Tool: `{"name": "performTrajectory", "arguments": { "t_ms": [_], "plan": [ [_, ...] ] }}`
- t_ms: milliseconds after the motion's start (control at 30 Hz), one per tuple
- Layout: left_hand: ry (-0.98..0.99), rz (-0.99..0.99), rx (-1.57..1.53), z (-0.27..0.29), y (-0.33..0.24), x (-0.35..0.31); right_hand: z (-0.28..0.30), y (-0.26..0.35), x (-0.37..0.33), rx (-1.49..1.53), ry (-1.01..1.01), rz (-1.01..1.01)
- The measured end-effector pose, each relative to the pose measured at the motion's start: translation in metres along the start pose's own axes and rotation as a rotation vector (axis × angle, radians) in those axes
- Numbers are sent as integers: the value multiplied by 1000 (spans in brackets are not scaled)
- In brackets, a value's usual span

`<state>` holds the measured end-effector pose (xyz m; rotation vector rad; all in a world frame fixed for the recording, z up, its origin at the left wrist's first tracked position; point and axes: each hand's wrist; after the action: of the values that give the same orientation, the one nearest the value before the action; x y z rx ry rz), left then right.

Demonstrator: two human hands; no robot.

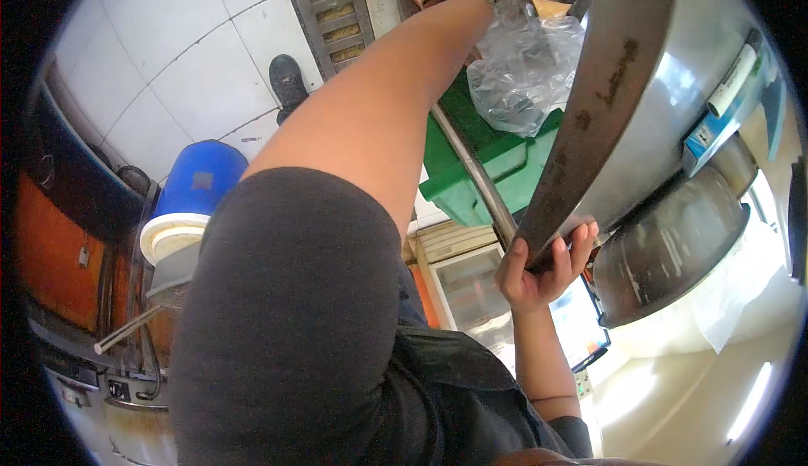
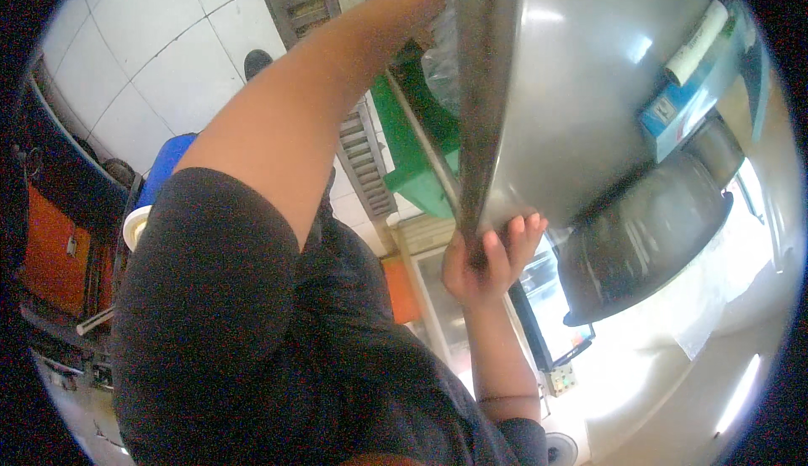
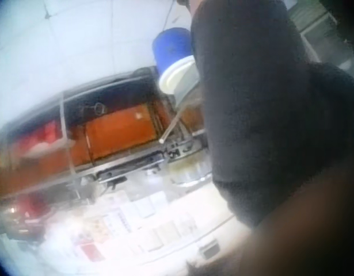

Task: The person puts on a plastic glove, uses a knife to cut open a plastic bag containing pieces of meat, and moves the meat into a bowl. They then walk to a stove area, pick up a packet of instant noodles, tear it open by hand, and place the dried noodles into a small bowl.

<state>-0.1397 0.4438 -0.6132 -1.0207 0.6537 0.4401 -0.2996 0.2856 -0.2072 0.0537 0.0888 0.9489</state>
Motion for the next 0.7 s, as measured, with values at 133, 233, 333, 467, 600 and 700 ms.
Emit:
{"name": "performTrajectory", "arguments": {
  "t_ms": [133, 233, 333, 467, 600, 700],
  "plan": [
    [12, 8, 29, -7, 5, 3, -4, 1, -5, 24, -45, -66],
    [23, 4, 68, -8, 12, 6, -4, 1, -3, 38, -49, -73],
    [13, -71, 136, 2, 15, -6, -5, 1, 0, 59, -53, -63],
    [-1, -174, 302, 64, -30, -102, -8, 2, -2, 65, -94, -101],
    [-314, -271, 270, 123, -32, -173, -9, 5, 4, 91, -93, -108],
    [-523, -304, -62, 169, -11, -221, -9, 7, 6, 78, -100, -104]
  ]
}}
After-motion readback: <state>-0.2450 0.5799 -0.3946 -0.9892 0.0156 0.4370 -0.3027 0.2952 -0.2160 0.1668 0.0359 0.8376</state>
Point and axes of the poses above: each hand's wrist, its own x-axis towards the middle knuckle, its own z-axis out of the back of the hand, y = z × x, and after that the axes turned 8 degrees about -x, right-handed
